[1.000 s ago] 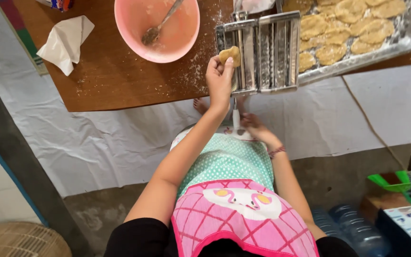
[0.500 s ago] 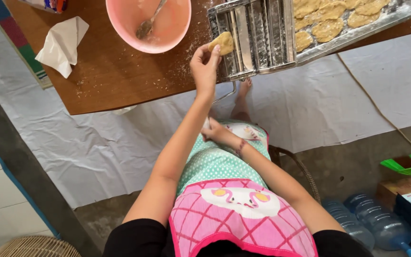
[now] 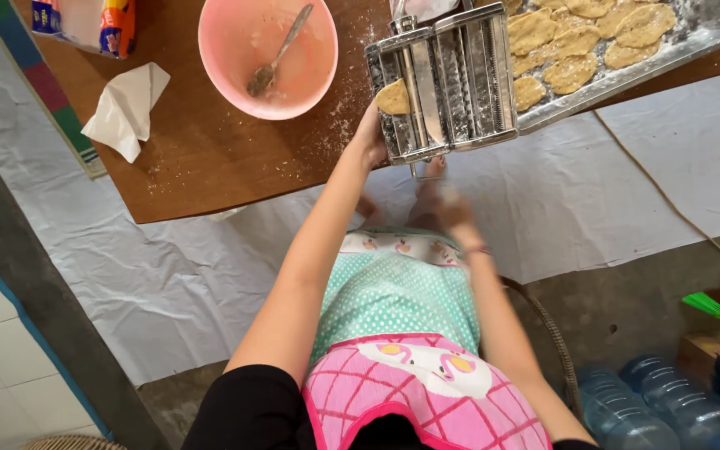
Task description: Rolling out dough pieces using a manual pasta machine and arranging them on a tray
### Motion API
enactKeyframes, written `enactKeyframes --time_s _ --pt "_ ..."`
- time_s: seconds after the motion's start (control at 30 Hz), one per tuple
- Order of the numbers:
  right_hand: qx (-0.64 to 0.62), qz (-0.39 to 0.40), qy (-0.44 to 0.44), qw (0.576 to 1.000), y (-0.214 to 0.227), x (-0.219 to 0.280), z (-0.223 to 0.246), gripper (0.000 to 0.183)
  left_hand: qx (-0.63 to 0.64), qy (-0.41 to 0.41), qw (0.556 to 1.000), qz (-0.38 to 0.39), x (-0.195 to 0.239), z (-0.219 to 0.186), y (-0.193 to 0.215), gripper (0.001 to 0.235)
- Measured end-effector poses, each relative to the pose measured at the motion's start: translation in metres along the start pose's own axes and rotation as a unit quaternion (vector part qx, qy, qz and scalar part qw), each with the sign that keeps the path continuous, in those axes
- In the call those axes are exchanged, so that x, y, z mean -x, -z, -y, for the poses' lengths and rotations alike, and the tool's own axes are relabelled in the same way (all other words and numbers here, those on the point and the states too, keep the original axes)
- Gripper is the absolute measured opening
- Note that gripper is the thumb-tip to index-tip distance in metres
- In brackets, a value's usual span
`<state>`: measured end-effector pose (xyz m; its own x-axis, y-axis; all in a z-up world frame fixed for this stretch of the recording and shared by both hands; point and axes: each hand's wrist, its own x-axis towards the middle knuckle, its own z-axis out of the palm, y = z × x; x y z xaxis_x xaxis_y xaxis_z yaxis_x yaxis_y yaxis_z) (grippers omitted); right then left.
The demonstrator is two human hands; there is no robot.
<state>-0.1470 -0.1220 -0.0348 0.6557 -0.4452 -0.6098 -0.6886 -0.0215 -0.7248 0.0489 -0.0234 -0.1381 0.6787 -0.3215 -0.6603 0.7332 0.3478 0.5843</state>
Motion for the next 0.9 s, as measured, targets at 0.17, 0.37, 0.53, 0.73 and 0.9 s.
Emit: enactKeyframes --time_s 0.17,0.37,0.53,0.73,0.9 --pt "0.414 0.300 0.102 0.853 -0.130 -0.020 -0.082 0.050 0.030 0.016 0.999 0.024 -0.037 0.031 0.009 0.026" --pt "0.060 0.381 -0.095 0.918 -0.066 0.072 -0.015 0.025 0.068 0.030 0.995 0.061 -0.058 0.045 0.038 0.032" --pt "-0.124 0.174 -0.032 0.976 0.044 0.078 -0.046 0.018 0.003 0.006 0.999 0.047 -0.060 0.045 0.059 0.028" --pt "0.265 -0.230 0.237 0.906 0.024 -0.022 -0.116 0.046 -0.034 -0.034 0.999 0.009 -0.010 0.003 0.032 0.027" --pt "0.163 0.081 -0.014 0.983 -0.110 -0.027 -0.100 0.030 -0.024 -0.071 0.997 -0.007 0.015 -0.017 0.027 0.026"
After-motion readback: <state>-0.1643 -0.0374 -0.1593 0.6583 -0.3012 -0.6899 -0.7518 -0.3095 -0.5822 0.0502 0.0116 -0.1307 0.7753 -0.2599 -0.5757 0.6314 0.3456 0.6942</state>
